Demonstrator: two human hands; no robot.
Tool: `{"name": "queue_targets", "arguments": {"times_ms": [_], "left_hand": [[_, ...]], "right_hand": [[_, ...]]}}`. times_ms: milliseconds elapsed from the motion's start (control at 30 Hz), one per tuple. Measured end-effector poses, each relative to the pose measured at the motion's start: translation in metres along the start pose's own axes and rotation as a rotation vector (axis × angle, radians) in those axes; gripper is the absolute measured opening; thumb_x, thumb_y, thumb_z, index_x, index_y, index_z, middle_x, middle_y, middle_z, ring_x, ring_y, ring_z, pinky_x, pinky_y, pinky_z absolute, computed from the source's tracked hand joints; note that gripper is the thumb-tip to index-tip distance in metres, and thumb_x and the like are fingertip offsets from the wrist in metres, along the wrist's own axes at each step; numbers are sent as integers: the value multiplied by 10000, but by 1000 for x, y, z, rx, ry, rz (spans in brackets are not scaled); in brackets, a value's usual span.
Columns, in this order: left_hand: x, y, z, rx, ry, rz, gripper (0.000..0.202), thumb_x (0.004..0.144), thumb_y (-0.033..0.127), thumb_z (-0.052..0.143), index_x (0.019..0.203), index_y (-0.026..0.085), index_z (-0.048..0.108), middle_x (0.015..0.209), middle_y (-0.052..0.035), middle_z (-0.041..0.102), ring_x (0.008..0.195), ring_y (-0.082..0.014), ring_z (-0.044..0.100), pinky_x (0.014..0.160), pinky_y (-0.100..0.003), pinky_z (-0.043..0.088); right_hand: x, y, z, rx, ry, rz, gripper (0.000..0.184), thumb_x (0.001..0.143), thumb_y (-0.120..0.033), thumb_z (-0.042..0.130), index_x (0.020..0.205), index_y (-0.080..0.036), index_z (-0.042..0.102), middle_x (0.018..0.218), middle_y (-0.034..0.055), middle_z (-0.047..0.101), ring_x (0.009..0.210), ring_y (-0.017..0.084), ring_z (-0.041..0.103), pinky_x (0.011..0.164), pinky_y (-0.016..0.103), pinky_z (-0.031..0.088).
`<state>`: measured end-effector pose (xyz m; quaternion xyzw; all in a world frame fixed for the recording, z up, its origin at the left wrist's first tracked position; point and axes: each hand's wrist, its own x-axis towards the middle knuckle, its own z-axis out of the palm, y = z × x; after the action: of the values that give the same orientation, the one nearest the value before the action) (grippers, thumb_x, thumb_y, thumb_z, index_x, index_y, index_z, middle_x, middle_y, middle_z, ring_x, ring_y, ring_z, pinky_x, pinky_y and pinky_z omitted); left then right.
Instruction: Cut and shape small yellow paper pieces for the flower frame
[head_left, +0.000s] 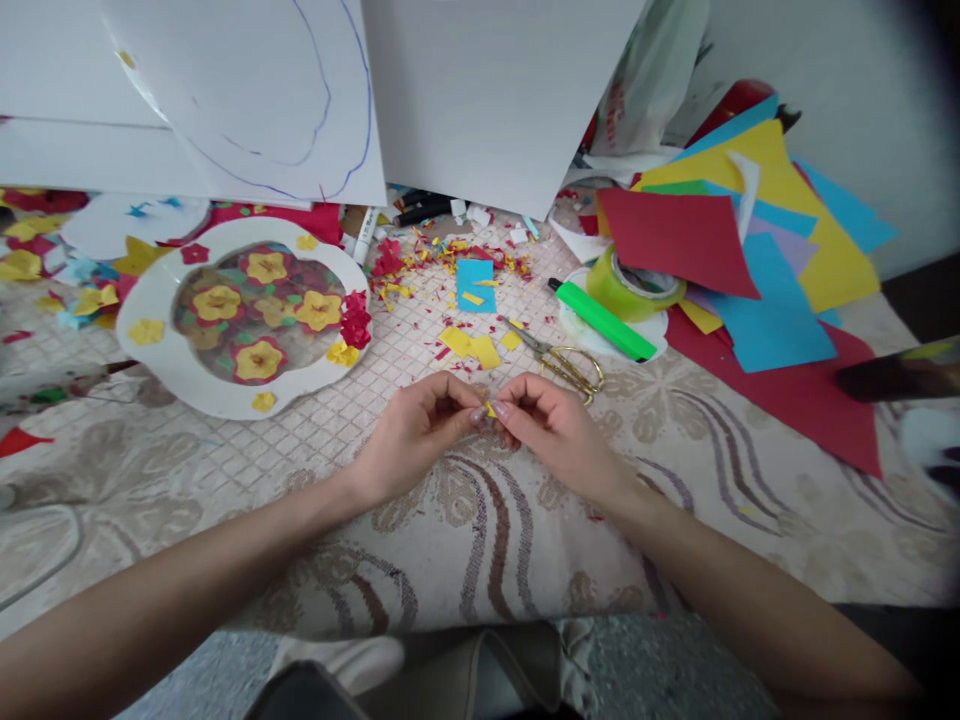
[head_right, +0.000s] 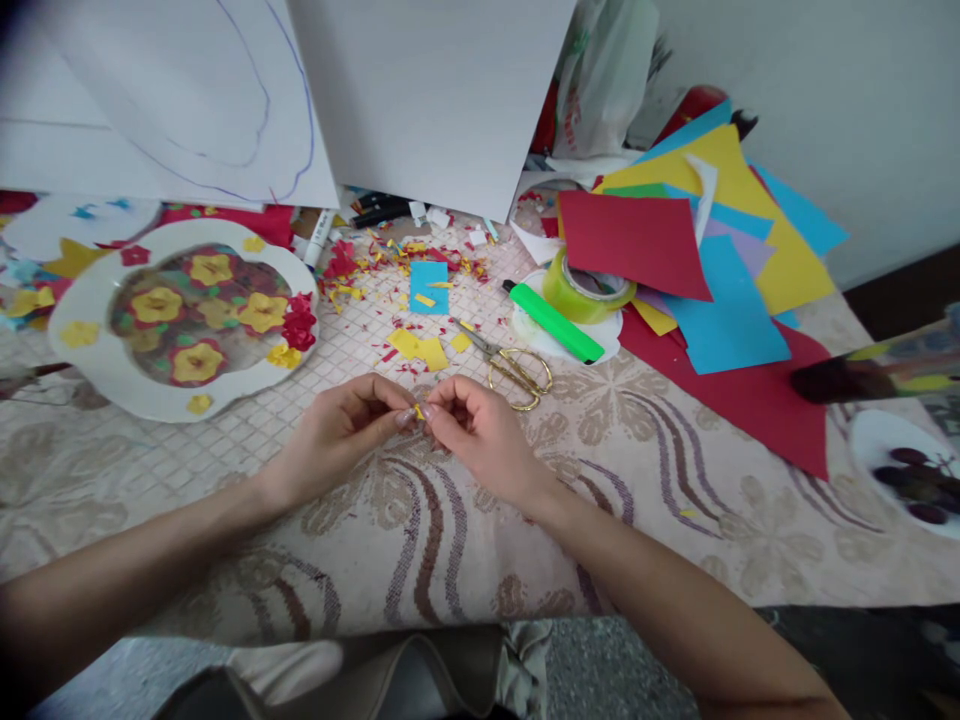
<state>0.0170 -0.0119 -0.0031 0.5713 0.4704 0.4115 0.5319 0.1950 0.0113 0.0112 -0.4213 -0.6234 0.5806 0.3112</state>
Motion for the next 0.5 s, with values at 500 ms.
{"name": "queue_targets", "arguments": {"times_ms": [500], "left_hand": [[-1, 0, 2, -1, 33, -38, 140, 827, 277, 592, 837, 138, 577, 814, -53, 624, 743, -131, 589, 680, -258, 484]], "right_hand": [[-1, 0, 1, -48, 12, -24, 107, 855, -204, 539, 756, -174, 512, 645, -23, 515, 564, 101, 496, 519, 214, 427]]}}
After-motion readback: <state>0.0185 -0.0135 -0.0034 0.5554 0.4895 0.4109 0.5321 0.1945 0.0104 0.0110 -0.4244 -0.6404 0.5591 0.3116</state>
